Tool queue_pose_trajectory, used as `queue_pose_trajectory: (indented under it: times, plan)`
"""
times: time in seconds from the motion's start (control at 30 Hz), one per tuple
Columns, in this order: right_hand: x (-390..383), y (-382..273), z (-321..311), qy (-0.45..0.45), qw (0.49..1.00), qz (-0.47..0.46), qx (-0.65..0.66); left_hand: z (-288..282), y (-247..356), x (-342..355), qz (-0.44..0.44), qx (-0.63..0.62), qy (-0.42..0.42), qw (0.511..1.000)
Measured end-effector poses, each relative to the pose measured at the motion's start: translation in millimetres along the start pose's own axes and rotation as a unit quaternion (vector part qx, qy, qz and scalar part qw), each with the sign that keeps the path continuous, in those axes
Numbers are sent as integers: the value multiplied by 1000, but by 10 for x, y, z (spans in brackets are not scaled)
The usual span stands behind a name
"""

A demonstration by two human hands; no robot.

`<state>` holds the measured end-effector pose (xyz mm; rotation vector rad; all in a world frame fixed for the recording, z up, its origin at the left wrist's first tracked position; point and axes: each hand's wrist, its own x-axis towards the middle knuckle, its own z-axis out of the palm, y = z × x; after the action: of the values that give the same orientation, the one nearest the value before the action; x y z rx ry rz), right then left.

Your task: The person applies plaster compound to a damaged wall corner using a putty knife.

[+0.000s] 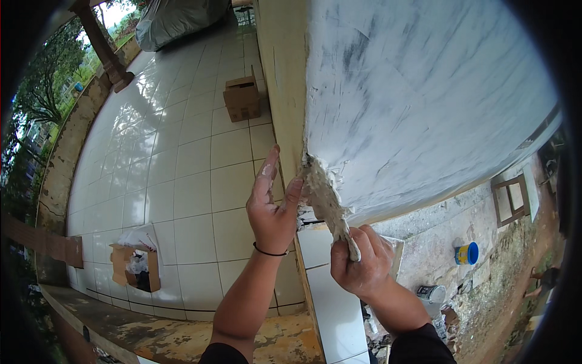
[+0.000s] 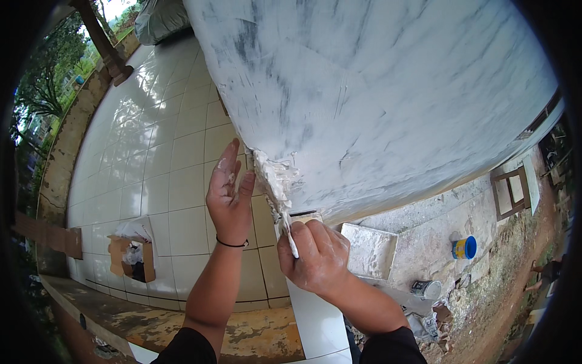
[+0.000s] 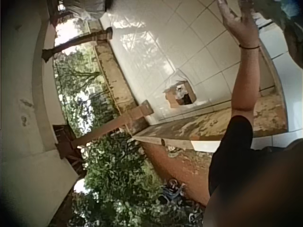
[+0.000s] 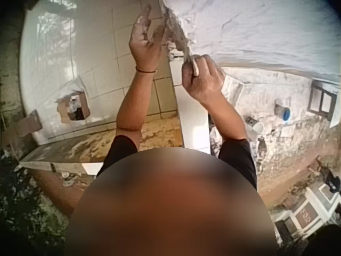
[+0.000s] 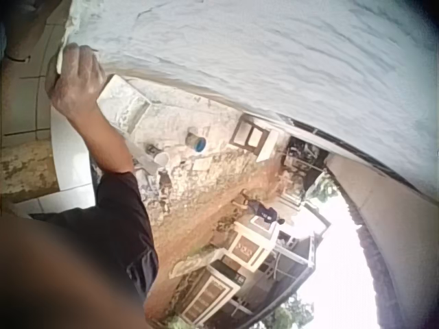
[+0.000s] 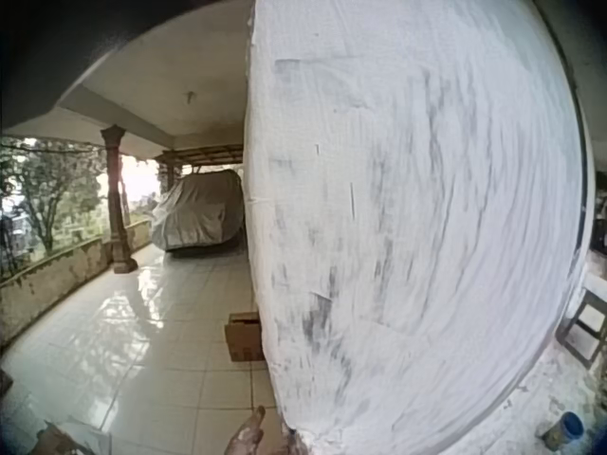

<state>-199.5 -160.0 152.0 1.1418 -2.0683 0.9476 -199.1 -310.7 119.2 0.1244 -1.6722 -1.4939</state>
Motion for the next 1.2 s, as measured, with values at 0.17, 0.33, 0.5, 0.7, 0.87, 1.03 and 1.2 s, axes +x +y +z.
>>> queue_pose_trajectory:
  times: [0.17, 0.33, 0.5, 0.7, 0.87, 1.03, 1.2]
  plan:
    - [-87, 84, -120, 56, 998, -1, 30, -24, -37, 22, -7, 22, 6, 1000]
    - [-233, 225, -158, 123, 985, 35, 113, -96, -107, 38, -69, -52, -7, 996]
    - [-421, 223, -72, 51, 987, 77, 132, -126, -150, 23, -129, -137, -20, 982]
    - [-204, 270, 97, 51, 984, 18, 167, -241, -138, 18, -135, -113, -15, 984]
    - [-59, 381, 164, -21, 990, 6, 142, -288, -193, 28, -177, -181, -38, 967]
    - [-84, 457, 114, -25, 995, 30, 95, -218, -210, 27, -170, -213, -75, 959]
    - [-111, 522, 32, -19, 998, 28, 52, -163, -296, -23, -147, -217, -111, 959]
